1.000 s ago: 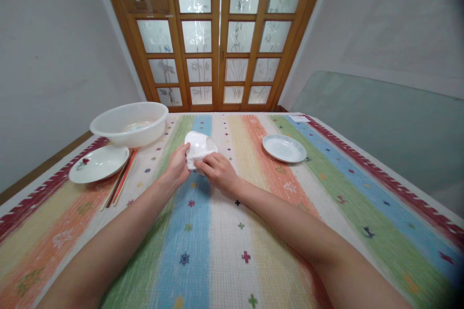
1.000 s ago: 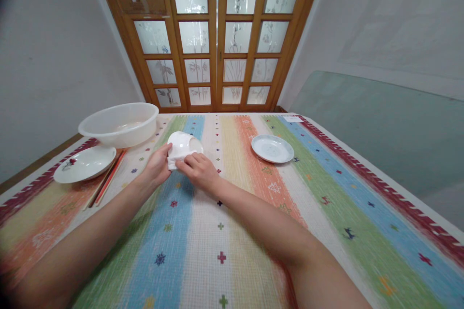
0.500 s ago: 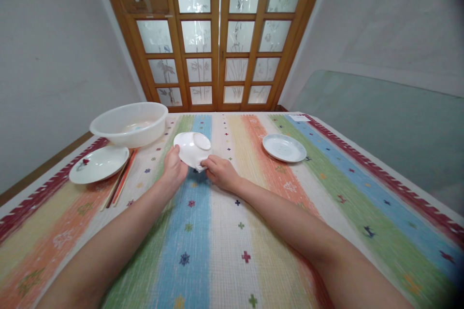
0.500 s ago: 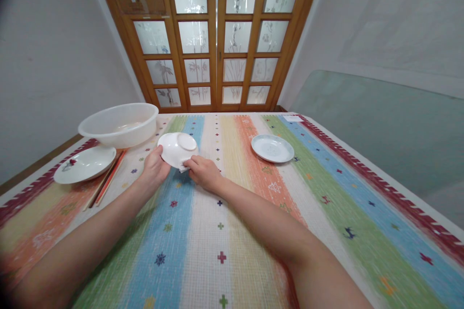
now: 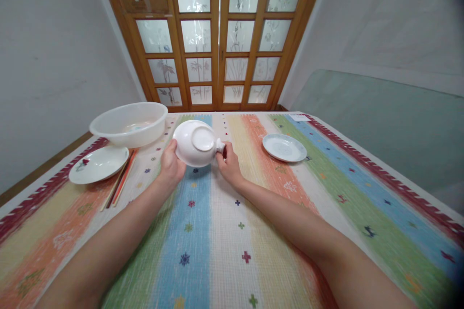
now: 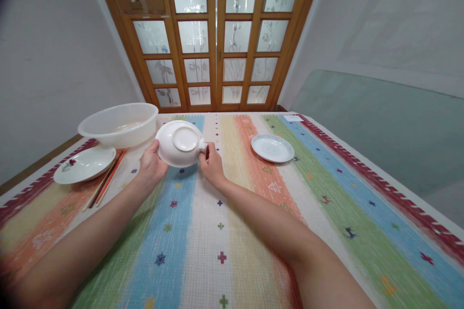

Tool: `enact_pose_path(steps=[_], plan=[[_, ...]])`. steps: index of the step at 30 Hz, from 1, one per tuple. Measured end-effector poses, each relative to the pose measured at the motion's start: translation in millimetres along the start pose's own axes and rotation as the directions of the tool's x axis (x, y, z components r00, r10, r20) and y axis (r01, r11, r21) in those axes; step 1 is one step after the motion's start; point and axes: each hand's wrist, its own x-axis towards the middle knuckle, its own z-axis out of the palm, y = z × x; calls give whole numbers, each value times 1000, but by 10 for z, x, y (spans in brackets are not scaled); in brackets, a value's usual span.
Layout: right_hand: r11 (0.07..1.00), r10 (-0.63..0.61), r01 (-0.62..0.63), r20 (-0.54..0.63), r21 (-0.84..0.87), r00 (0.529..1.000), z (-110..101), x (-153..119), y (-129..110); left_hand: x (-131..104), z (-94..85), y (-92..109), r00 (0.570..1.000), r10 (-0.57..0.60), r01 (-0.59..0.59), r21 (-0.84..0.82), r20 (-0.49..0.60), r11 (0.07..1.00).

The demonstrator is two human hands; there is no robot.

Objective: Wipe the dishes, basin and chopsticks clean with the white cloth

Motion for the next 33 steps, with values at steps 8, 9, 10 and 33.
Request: enact_pose_path(steps=[8, 9, 10, 33], plan=[[986, 92, -82, -65, 142, 994, -67, 183, 176, 38, -112, -45, 996, 34, -46, 144, 86, 988], [982, 108, -95, -71, 166, 992, -74, 210, 208, 35, -121, -48, 993, 44, -62, 176, 109, 982], [977, 121, -105, -78, 188, 990, -83, 236, 231, 27, -126, -49, 990, 52, -79, 207, 132, 975], [937, -339, 342, 50, -66, 939, -270, 168, -468, -311, -70, 2, 886, 95, -324, 458, 454, 828]])
